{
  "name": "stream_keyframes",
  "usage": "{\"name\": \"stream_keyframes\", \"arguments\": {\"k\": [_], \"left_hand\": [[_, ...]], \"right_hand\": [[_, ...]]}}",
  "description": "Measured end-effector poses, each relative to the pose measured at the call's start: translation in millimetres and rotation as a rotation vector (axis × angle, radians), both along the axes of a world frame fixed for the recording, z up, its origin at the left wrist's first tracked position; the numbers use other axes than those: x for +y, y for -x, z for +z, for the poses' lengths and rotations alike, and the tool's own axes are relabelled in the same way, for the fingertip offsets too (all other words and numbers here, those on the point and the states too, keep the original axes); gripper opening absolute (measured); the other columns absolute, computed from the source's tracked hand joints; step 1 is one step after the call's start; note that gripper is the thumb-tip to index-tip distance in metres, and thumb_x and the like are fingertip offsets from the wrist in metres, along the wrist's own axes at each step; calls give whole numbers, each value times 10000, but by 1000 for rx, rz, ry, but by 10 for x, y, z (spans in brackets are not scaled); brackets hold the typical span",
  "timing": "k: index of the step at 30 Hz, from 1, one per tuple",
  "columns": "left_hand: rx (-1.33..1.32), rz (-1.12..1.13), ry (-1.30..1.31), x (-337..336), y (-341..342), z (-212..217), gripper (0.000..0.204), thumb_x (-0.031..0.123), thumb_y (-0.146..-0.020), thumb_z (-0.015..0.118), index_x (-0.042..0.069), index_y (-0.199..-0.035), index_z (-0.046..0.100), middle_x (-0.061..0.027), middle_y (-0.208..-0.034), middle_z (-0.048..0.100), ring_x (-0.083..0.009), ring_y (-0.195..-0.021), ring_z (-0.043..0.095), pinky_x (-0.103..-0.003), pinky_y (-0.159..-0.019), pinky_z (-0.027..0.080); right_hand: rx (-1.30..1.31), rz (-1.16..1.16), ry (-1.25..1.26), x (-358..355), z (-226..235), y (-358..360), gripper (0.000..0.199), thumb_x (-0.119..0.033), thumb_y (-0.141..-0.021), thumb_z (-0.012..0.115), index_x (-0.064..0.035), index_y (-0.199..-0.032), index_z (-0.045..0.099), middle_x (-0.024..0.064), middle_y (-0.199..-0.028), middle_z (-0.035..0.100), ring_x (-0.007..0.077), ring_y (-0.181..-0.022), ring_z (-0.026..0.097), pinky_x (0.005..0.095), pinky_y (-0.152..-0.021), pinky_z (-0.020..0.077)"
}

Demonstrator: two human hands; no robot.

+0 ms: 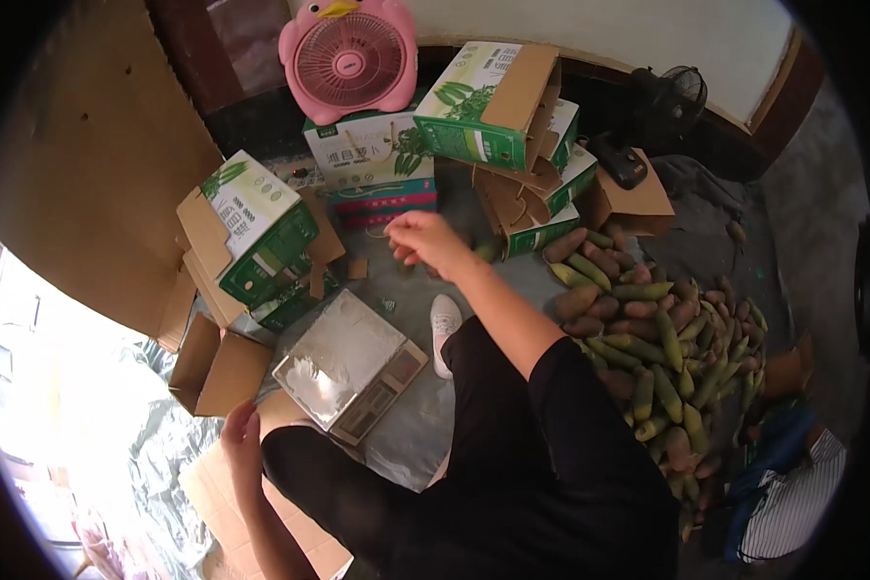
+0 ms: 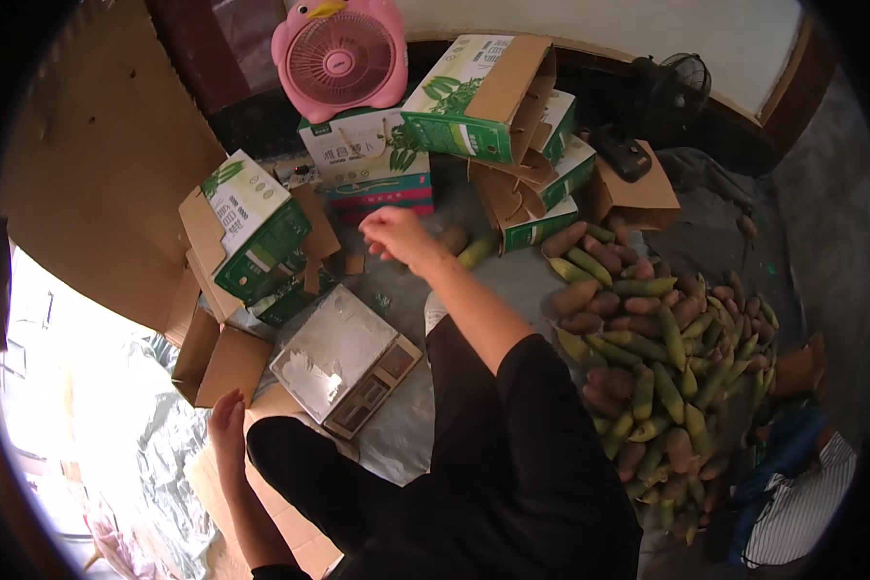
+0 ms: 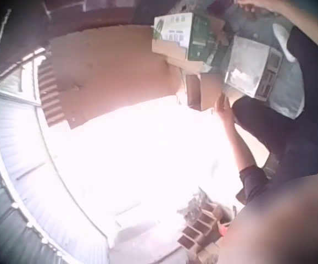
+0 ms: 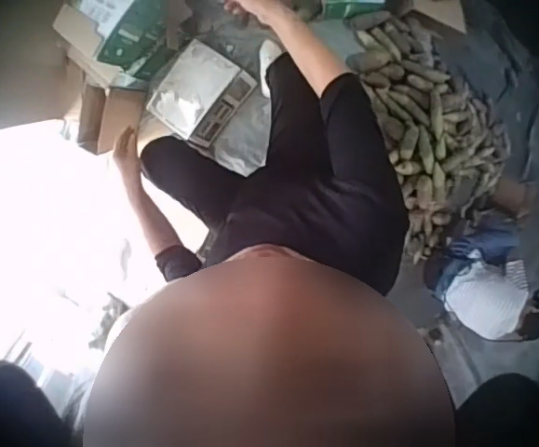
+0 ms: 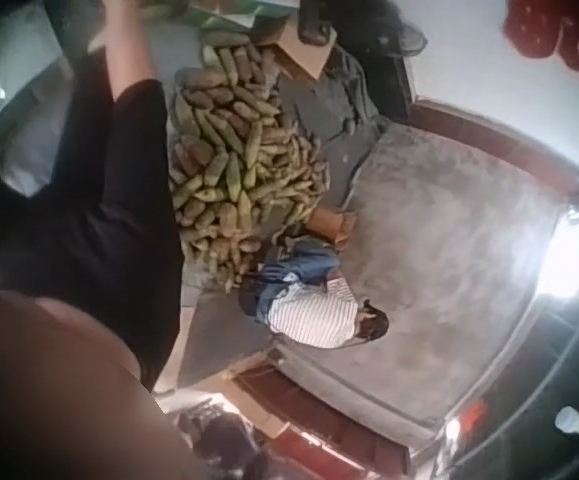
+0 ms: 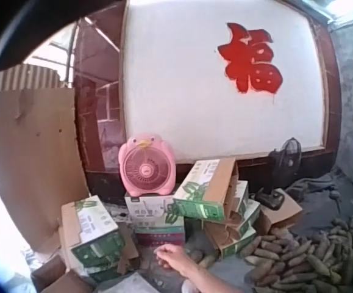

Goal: The recorder is weighing large green produce (looks like winter melon or similar) and placing them into cardboard boxes for shipping.

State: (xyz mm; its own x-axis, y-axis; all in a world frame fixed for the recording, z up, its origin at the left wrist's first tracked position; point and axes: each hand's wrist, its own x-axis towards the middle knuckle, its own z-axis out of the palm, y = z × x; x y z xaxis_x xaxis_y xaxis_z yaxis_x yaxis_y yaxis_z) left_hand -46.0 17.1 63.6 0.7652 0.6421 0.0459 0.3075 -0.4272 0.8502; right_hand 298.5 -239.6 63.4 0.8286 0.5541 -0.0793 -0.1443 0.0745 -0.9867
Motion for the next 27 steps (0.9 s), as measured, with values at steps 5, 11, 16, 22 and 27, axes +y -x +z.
{"name": "stream_keyframes", "arguments": {"k": [5, 11, 16, 22, 27], "left_hand": [[193, -227, -299, -242, -437, -12, 252, 94, -758, 616, 1, -991, 634, -155, -924, 635, -267, -855, 614, -347, -787, 468], [297, -237, -376, -210, -441, -47, 247, 100, -728, 629, 17, -960, 646, -168, -882, 633, -290, -843, 615, -365, -751, 478], [369, -251, -402, -258, -534, -6, 230, 111, -726, 639, 20, -937, 648, -153, -871, 638, -286, -804, 626, -366, -727, 484], [408, -248, -386, -216, -574, -43, 220, 124, -733, 641, 34, -933, 653, -139, -862, 641, -270, -790, 635, -363, -713, 487], [439, -235, -397, -243, -589, 3, 221, 126, -731, 646, 29, -929, 651, -142, -854, 641, -270, -781, 633, -358, -712, 484]], "right_hand": [[-282, -536, -40, -631, 258, -721, 225, -164, -827, 578, -66, -1030, 579, 20, -880, 574, 108, -745, 547, 246, -575, 460], [-449, -1111, 37, -1345, 267, -1590, 383, -142, -783, 643, 17, -1105, 512, 135, -997, 570, 205, -921, 545, 324, -834, 429], [-115, -960, 30, -1613, 35, -2163, 622, -219, -770, 671, 79, -1237, 388, 213, -1222, 453, 303, -1126, 453, 356, -939, 368], [-10, -783, -123, -1454, -7, -2382, 552, -189, -756, 688, 111, -1162, 465, 177, -1127, 541, 263, -1019, 529, 345, -869, 415], [149, -671, -241, -1268, 204, -2367, 329, -125, -751, 677, 73, -1000, 594, 126, -961, 620, 232, -868, 589, 338, -749, 466]]}}
